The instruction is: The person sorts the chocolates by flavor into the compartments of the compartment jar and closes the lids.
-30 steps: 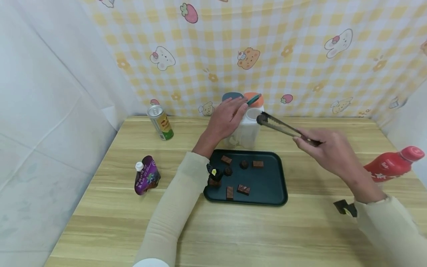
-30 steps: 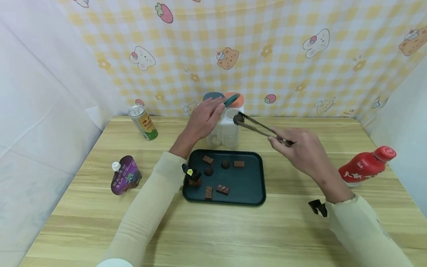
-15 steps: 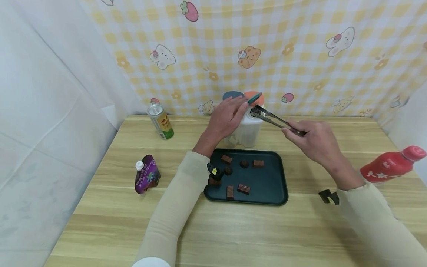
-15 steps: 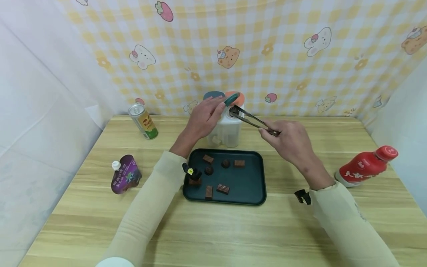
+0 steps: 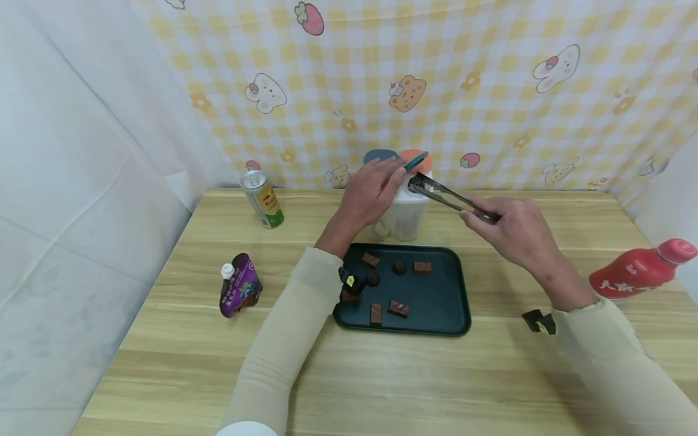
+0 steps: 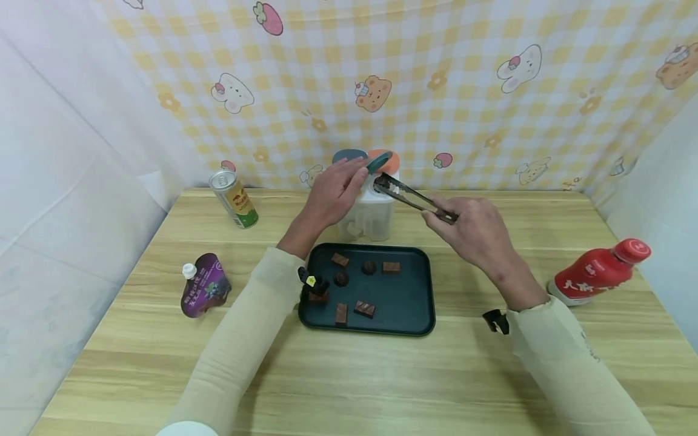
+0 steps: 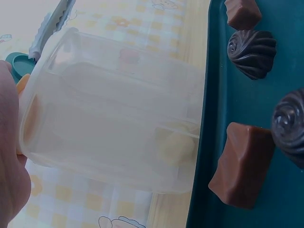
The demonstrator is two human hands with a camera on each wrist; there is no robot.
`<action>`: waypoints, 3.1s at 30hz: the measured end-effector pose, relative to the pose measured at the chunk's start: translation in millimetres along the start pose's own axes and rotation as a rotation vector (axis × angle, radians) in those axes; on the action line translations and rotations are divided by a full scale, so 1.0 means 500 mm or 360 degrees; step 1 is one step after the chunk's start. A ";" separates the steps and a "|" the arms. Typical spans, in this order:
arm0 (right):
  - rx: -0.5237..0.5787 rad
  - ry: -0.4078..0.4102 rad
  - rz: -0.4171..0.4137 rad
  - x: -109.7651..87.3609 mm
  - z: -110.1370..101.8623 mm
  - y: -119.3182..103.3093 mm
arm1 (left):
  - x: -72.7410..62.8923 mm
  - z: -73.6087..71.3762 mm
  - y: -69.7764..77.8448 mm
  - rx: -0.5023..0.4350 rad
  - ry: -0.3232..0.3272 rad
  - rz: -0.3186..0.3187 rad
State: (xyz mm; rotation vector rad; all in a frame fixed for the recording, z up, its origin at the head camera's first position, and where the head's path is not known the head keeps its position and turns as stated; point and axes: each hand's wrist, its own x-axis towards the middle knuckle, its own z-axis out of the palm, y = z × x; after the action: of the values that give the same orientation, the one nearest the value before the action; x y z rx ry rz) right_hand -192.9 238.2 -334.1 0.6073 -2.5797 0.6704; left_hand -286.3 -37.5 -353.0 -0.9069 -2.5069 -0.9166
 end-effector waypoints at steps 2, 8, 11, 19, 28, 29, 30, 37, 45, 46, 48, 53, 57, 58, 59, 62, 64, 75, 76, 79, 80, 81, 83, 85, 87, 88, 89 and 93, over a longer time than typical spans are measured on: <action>0.0001 -0.0018 0.0019 0.000 -0.001 -0.001 | -0.001 0.000 0.000 0.0001 0.0003 -0.0002; -0.0008 -0.0051 0.0052 -0.001 -0.004 -0.001 | -0.002 -0.002 0.002 0.0006 -0.0024 -0.0035; -0.0020 -0.0056 0.0070 -0.004 -0.007 -0.002 | -0.002 -0.004 0.003 0.0010 -0.0030 -0.0055; -0.0007 -0.0034 0.0064 -0.033 -0.020 -0.009 | 0.000 -0.004 0.005 0.0039 -0.0016 -0.0013; 0.0079 -0.0067 -0.0139 -0.079 -0.008 -0.012 | -0.002 -0.004 0.004 0.0016 -0.0008 -0.0011; 0.0078 -0.0099 -0.0161 -0.083 -0.002 -0.012 | -0.003 -0.004 0.004 0.0011 -0.0007 -0.0011; 0.0074 -0.0135 -0.0179 -0.087 0.005 -0.012 | -0.003 -0.004 0.004 0.0011 -0.0005 -0.0012; 0.0045 -0.0452 -0.0093 -0.110 0.044 -0.016 | -0.002 -0.002 0.002 0.0015 0.0007 0.0003; 0.0018 -0.0633 -0.0073 -0.114 0.059 -0.030 | -0.002 -0.002 0.003 0.0020 0.0018 -0.0002; 0.0009 -0.0633 -0.0073 -0.114 0.061 -0.031 | -0.002 -0.002 0.003 0.0025 0.0017 -0.0001; -0.0006 -0.0638 -0.0067 -0.114 0.062 -0.034 | -0.002 -0.002 0.003 0.0025 0.0014 -0.0001; -0.0035 -0.0674 -0.0070 -0.110 0.061 -0.040 | -0.001 -0.002 0.003 0.0023 0.0007 -0.0006; -0.0046 -0.0724 -0.0057 -0.106 0.061 -0.043 | 0.000 -0.001 0.002 0.0032 0.0004 -0.0016; -0.0045 -0.0735 -0.0049 -0.106 0.060 -0.044 | 0.000 0.000 0.002 0.0029 0.0006 -0.0016; -0.0043 -0.0747 -0.0038 -0.105 0.060 -0.044 | 0.000 0.000 0.002 0.0028 0.0006 -0.0018; -0.0034 -0.0777 -0.0009 -0.103 0.059 -0.047 | 0.000 0.000 0.002 0.0019 0.0006 -0.0022; -0.0026 -0.0794 0.0008 -0.103 0.058 -0.049 | 0.000 0.000 0.001 0.0015 0.0004 -0.0022; -0.0014 -0.0808 0.0009 -0.100 0.056 -0.055 | -0.001 0.001 -0.001 0.0025 0.0001 -0.0017; -0.0016 -0.0808 0.0009 -0.101 0.055 -0.056 | -0.001 0.001 0.000 0.0025 0.0001 -0.0017; -0.0005 -0.0817 0.0007 -0.101 0.053 -0.059 | -0.001 0.001 0.001 0.0026 0.0001 -0.0018; -0.0003 -0.0822 0.0007 -0.101 0.052 -0.059 | 0.000 0.001 0.001 0.0027 -0.0001 -0.0022; -0.0003 -0.0829 0.0010 -0.101 0.052 -0.059 | 0.000 0.001 0.001 0.0025 -0.0002 -0.0025; 0.0003 -0.0846 0.0014 -0.100 0.052 -0.061 | 0.000 0.001 0.001 0.0022 -0.0009 -0.0031; 0.0001 -0.0862 0.0010 -0.099 0.053 -0.061 | -0.001 0.001 0.002 0.0016 -0.0009 -0.0034; -0.0001 -0.0875 0.0003 -0.098 0.053 -0.062 | -0.001 0.000 0.002 0.0011 -0.0004 -0.0027; 0.0000 -0.0880 -0.0002 -0.097 0.053 -0.063 | -0.001 0.000 0.002 0.0011 -0.0001 -0.0023; -0.0003 -0.0884 -0.0007 -0.097 0.052 -0.064 | -0.001 0.000 0.002 0.0012 0.0002 -0.0019; -0.0019 -0.0900 -0.0013 -0.093 0.050 -0.069 | -0.001 0.000 0.002 0.0021 0.0012 -0.0007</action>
State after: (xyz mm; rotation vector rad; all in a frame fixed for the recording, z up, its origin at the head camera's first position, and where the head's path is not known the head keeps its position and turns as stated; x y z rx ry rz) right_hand -144.2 211.8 -364.2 0.9103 -3.0883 0.5351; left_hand -285.3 -37.2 -352.7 -0.8929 -2.5064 -0.9019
